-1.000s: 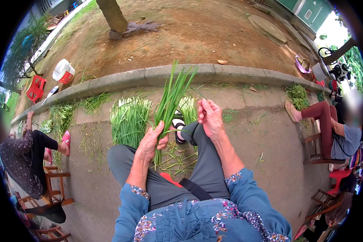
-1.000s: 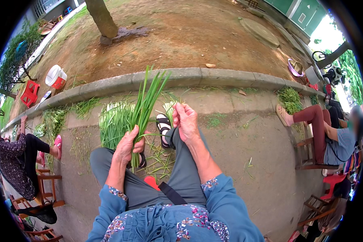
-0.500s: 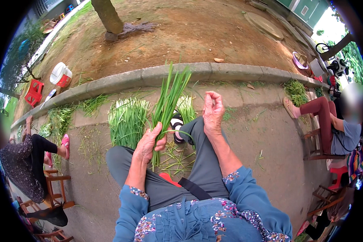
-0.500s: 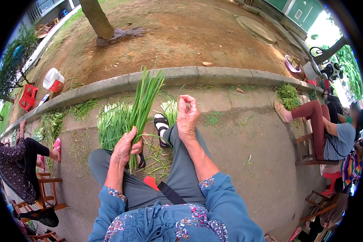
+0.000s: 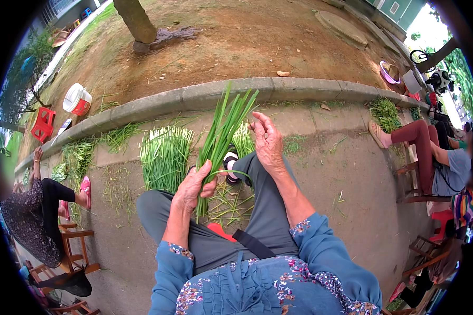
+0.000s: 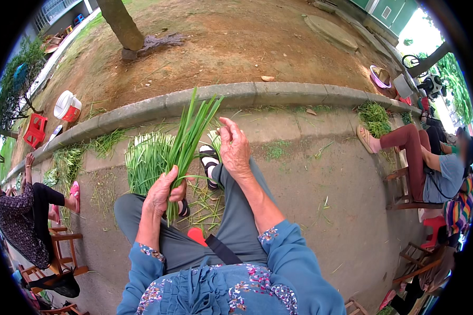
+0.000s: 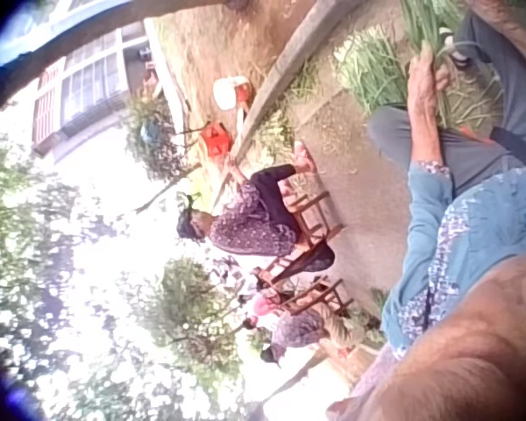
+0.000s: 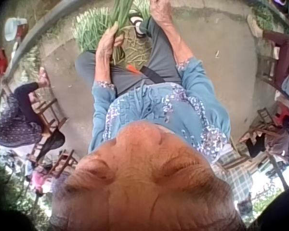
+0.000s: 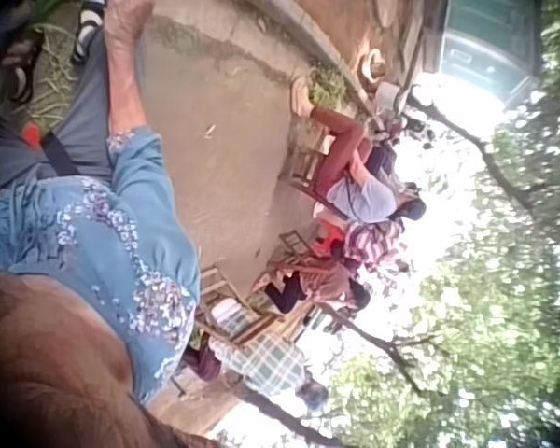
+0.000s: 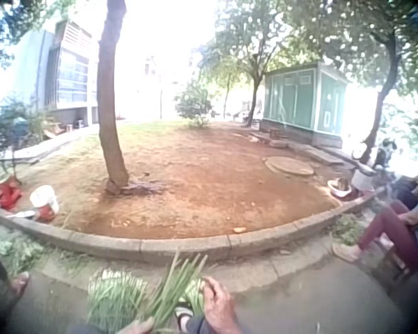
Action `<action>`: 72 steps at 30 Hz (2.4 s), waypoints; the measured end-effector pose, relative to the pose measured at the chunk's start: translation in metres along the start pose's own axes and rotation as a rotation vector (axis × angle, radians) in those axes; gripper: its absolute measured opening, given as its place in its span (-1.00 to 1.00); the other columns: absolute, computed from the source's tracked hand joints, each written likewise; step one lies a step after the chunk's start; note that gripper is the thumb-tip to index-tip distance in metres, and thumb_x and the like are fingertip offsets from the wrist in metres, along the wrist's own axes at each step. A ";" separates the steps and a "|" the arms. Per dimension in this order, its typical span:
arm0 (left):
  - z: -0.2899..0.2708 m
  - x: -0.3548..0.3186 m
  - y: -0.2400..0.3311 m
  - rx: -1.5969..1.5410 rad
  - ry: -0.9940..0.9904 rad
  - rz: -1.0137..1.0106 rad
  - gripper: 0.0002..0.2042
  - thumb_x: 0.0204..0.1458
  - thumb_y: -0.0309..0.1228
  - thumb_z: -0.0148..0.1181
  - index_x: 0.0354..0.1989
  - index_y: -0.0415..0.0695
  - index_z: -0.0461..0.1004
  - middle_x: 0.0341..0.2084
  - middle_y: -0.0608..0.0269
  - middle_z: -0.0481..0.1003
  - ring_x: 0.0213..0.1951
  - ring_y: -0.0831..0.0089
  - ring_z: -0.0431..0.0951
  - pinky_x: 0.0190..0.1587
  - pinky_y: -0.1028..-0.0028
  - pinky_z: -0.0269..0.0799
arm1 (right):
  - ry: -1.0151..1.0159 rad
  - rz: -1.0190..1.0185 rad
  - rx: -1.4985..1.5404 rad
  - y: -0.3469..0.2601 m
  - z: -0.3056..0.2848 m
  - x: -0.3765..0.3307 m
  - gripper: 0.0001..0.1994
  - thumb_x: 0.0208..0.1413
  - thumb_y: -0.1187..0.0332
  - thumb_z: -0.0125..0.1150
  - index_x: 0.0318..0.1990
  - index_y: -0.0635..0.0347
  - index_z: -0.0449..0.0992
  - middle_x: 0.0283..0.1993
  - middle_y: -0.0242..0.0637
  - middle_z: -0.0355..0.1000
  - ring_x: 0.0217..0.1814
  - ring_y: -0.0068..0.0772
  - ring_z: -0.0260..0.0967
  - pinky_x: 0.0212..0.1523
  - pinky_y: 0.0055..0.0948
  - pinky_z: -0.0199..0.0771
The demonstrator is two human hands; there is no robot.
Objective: The person sits outdoors and cleans bundles of green leaves by hand, separating individual stems and picking off damaged parts.
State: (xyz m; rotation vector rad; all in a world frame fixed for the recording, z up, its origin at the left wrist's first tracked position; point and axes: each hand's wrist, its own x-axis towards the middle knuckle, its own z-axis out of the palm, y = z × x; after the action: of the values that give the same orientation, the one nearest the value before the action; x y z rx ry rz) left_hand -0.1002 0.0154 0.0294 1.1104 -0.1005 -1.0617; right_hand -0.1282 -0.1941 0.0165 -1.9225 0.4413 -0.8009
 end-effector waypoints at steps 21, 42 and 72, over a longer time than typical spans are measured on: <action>0.000 -0.002 0.000 0.022 -0.014 -0.037 -0.48 0.13 -0.04 -0.17 -0.30 -0.39 0.40 -0.88 0.48 0.07 -0.85 0.70 -0.03 -0.79 0.65 -0.16 | -0.024 0.011 0.327 -0.002 0.002 0.002 -0.69 -0.02 0.44 0.17 -0.10 0.19 0.30 -0.20 -0.42 0.24 -0.47 -0.70 0.19 -0.42 -0.68 0.28; -0.001 -0.001 -0.003 0.076 -0.038 -0.069 -0.48 0.10 0.01 -0.14 -0.34 -0.33 0.40 -0.88 0.46 0.09 -0.86 0.69 0.00 -0.79 0.65 -0.10 | -0.095 0.169 0.605 -0.006 0.008 0.003 -0.84 0.01 0.36 0.17 -0.31 0.24 0.43 -0.46 -0.51 0.36 -0.51 -0.78 0.16 -0.48 -0.69 0.23; 0.001 0.003 -0.002 0.013 0.023 -0.086 -0.46 0.08 0.04 -0.14 -0.32 -0.33 0.39 -0.88 0.47 0.09 -0.86 0.70 0.00 -0.79 0.66 -0.12 | -0.218 0.360 0.795 -0.017 -0.004 -0.005 -0.90 -0.04 0.43 0.21 -0.48 0.16 0.39 -0.61 -0.49 0.35 -0.66 -0.80 0.18 -0.72 -0.76 0.10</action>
State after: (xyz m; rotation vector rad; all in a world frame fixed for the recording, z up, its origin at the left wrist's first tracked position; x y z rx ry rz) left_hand -0.1006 0.0130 0.0270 1.1470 -0.0415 -1.1256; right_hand -0.1347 -0.1859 0.0309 -1.1260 0.2626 -0.4225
